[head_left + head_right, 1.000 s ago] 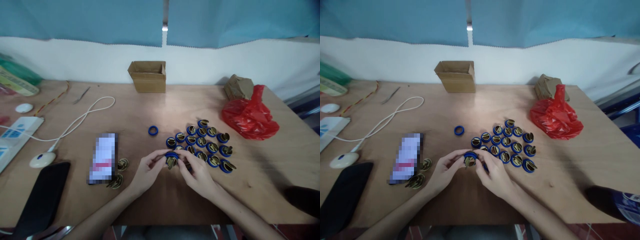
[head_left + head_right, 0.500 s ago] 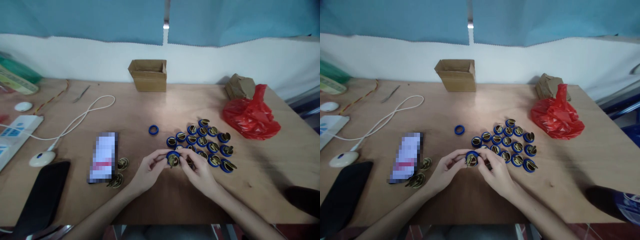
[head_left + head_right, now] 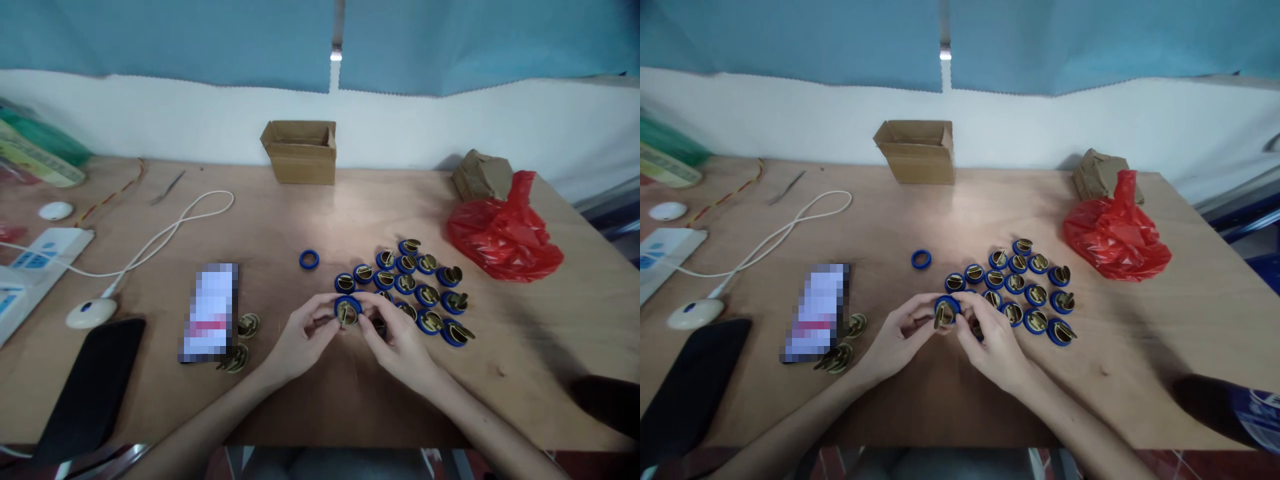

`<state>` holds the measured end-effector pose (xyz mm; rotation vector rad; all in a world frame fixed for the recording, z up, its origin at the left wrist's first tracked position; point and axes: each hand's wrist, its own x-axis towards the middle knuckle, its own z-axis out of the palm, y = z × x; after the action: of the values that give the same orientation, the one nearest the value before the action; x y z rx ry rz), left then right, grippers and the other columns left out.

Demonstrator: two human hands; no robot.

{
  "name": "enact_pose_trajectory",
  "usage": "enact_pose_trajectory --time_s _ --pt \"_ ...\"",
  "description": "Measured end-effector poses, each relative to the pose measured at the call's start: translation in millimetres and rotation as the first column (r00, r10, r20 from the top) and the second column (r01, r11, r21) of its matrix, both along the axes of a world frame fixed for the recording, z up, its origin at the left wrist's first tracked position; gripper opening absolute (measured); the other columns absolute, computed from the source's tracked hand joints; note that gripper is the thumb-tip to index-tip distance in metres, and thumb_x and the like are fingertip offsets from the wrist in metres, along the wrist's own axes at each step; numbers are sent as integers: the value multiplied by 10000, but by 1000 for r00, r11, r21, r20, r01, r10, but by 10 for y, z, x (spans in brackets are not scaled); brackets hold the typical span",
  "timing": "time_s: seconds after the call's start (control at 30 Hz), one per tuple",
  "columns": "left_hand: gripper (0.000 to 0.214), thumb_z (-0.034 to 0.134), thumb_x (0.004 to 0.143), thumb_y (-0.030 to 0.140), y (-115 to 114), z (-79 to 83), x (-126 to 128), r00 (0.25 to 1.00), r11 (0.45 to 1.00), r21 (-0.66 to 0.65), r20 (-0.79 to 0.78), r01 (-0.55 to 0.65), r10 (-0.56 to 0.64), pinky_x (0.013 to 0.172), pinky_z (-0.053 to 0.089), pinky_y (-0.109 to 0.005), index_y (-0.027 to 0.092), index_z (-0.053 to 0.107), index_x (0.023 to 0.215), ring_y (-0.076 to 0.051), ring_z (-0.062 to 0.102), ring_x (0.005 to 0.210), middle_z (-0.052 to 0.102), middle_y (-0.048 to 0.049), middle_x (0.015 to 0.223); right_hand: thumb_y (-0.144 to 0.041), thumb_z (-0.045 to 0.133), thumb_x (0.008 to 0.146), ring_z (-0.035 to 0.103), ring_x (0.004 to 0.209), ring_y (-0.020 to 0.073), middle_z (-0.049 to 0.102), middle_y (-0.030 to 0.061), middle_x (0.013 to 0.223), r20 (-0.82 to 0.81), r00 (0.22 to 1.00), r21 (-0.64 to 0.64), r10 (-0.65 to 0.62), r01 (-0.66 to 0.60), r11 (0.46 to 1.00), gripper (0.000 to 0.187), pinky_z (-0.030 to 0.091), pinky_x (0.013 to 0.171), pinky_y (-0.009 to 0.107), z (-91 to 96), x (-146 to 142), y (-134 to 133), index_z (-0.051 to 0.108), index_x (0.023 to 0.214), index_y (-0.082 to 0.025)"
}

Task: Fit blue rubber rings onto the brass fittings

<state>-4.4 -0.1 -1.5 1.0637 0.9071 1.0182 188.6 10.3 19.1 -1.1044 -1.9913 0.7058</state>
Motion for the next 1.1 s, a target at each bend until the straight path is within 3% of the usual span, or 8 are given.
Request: enact_pose_trajectory --time_s 0.17,0.33,0.57,0.67,0.77,0.9,0.97,1.1 --pt "357 582 968 386 34 34 -18 1000 996 -94 20 -7 9 899 634 -398 187 654 1255 -272 685 1143 670 -126 1317 -75 500 969 695 1010 233 714 117 1140 213 976 293 45 -108 950 364 595 883 393 -81 -6 -11 526 1322 -162" --pt "362 671 900 261 37 -43 -24 996 998 58 -79 -37 42 1036 545 -385 189 623 1251 -238 651 1192 678 -117 1286 -30 495 954 687 983 249 733 135 1084 378 920 402 107 -267 876 348 585 856 400 -82 -4 21 550 1290 -104" --pt "409 772 774 197 61 -62 -45 934 933 58 -28 -355 357 999 537 -325 212 589 1140 -187 670 1130 682 -82 1226 -101 547 959 663 987 242 718 112 1087 263 965 336 4 -96 937 272 546 887 399 26 99 173 571 1225 -152" --pt "442 796 716 172 78 -70 -57 896 896 59 -20 -441 443 987 537 -330 210 578 1098 -182 670 1106 676 -67 1180 -134 516 979 656 939 255 713 125 1037 379 925 356 -13 -133 925 194 529 855 404 131 86 305 597 1154 -140" --pt "460 794 673 151 93 -126 -50 876 876 85 -52 -475 480 950 545 -330 208 559 1064 -178 678 1053 667 -49 1111 -173 488 993 648 894 275 700 136 965 575 818 300 21 -235 925 157 505 820 418 249 -18 518 625 1053 -125" --pt "434 739 694 130 92 -203 -37 855 874 223 -208 -431 475 902 552 -335 207 539 1071 -178 679 986 649 -37 1064 -131 510 972 652 928 281 700 157 1021 711 685 109 159 -331 937 154 478 814 404 301 -254 934 628 1066 -101" --pt "441 707 726 99 75 -219 -41 831 885 301 -333 -354 446 942 539 -362 214 532 1114 -192 675 1025 663 -43 1092 -85 518 951 642 1018 280 682 176 1126 693 667 -8 275 -374 927 205 475 812 369 268 -389 1154 616 1131 -93" --pt "486 713 773 64 28 -231 -57 721 892 418 -565 -169 401 1022 505 -444 226 538 1197 -242 652 1131 683 -69 1206 -198 643 922 645 1042 248 682 126 1188 670 644 -63 369 -446 893 244 480 826 322 150 -627 1455 629 1161 -154"
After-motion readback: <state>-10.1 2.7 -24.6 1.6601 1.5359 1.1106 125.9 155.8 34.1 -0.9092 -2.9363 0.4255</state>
